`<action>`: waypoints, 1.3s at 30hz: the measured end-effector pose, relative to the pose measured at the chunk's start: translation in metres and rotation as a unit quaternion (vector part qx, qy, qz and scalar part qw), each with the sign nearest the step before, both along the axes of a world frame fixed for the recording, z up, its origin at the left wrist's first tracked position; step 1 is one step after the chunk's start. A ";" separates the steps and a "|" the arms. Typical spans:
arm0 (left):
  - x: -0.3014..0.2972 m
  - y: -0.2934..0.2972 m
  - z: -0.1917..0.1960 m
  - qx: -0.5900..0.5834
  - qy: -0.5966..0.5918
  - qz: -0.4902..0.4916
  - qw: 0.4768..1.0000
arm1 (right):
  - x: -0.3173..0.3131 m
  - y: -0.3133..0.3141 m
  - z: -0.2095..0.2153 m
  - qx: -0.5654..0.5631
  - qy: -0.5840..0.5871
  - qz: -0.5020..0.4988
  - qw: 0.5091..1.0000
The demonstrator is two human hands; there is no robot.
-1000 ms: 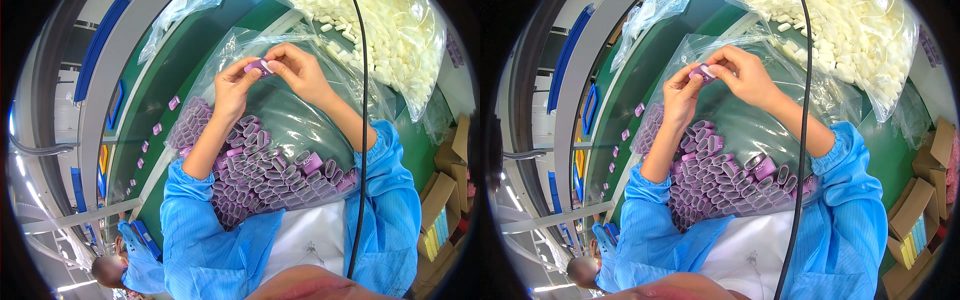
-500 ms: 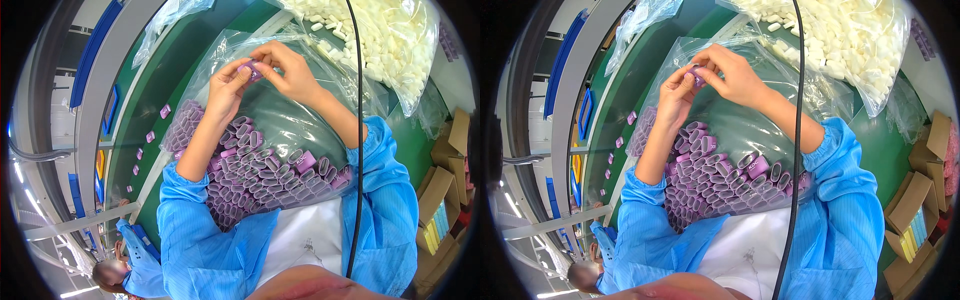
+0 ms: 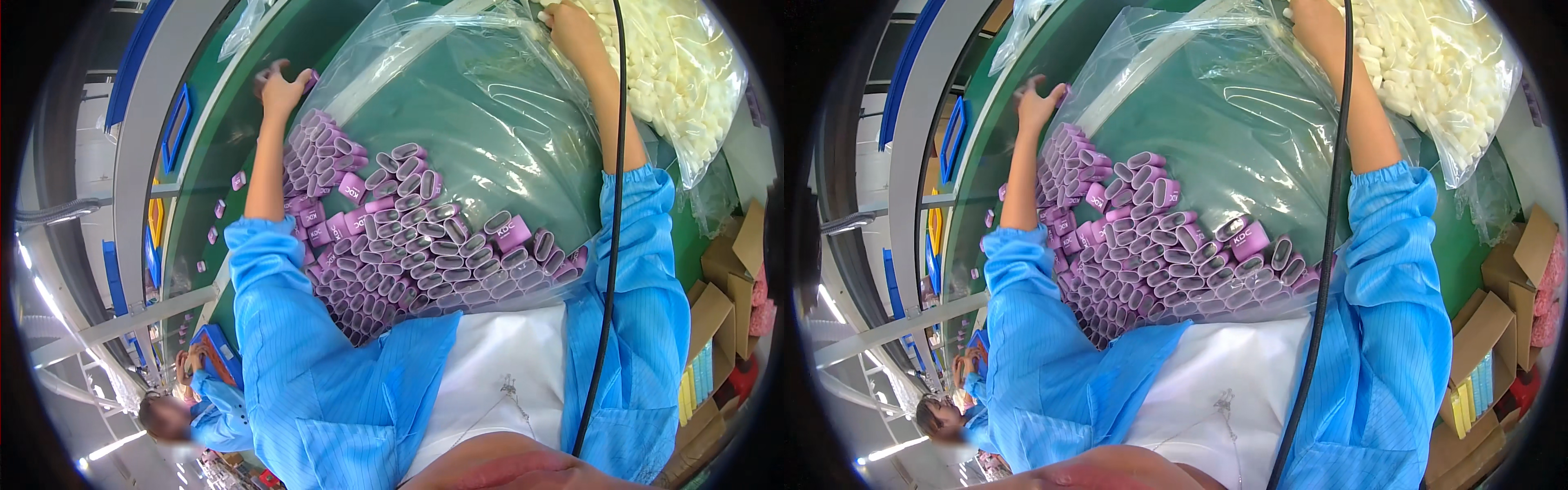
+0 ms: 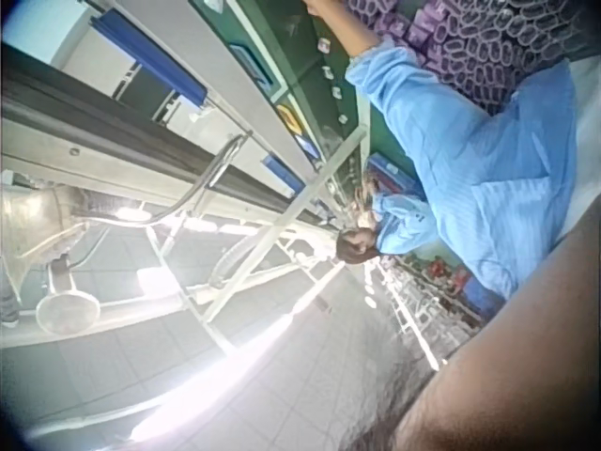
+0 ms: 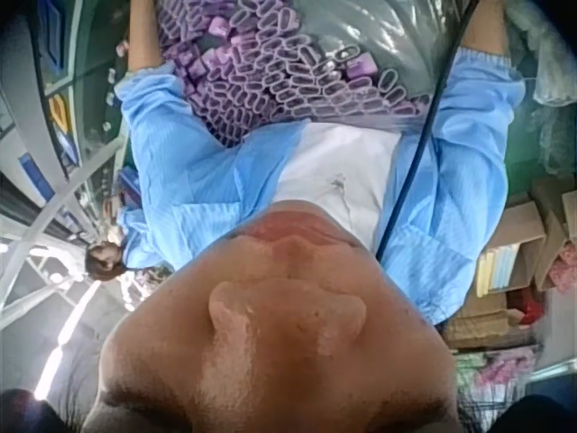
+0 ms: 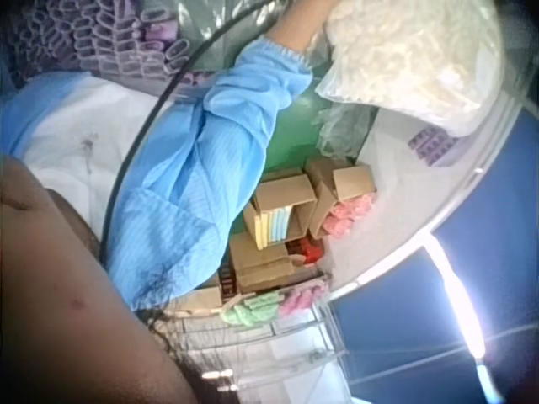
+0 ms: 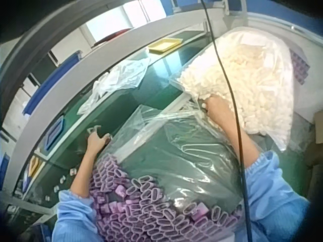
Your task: The person repeatedly picks up small purple plastic containers and white cylindrical objects from a bag. They insert the white objects into the purple containers and place the assembled units onto a green surface.
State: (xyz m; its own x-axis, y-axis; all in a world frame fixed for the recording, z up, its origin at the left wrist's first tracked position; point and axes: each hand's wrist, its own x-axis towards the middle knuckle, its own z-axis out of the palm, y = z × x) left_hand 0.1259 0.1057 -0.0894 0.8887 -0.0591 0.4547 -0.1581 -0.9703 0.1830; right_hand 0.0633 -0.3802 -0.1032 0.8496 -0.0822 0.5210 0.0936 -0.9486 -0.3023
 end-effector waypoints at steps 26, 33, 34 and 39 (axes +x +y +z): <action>-0.120 -0.183 0.044 -0.453 0.239 -0.334 0.791 | -0.074 0.107 0.024 0.500 0.045 0.309 0.808; -0.130 -0.188 0.044 -0.596 0.305 -0.311 0.675 | -0.076 0.106 0.031 0.615 0.050 0.408 0.673; -0.132 -0.191 0.044 -0.617 0.308 -0.305 0.657 | -0.076 0.107 0.031 0.609 0.027 0.409 0.679; -0.136 -0.198 0.047 -0.635 0.282 -0.304 0.652 | -0.076 0.106 0.029 0.417 -0.119 0.389 0.813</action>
State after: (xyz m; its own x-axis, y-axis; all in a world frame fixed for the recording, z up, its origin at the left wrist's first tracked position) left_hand -0.0105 -0.0919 -0.0422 0.9238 -0.3719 0.0909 -0.0027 0.2310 0.9730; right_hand -0.0129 -0.2744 -0.0740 0.6966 0.0217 0.7171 0.7171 -0.0486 -0.6952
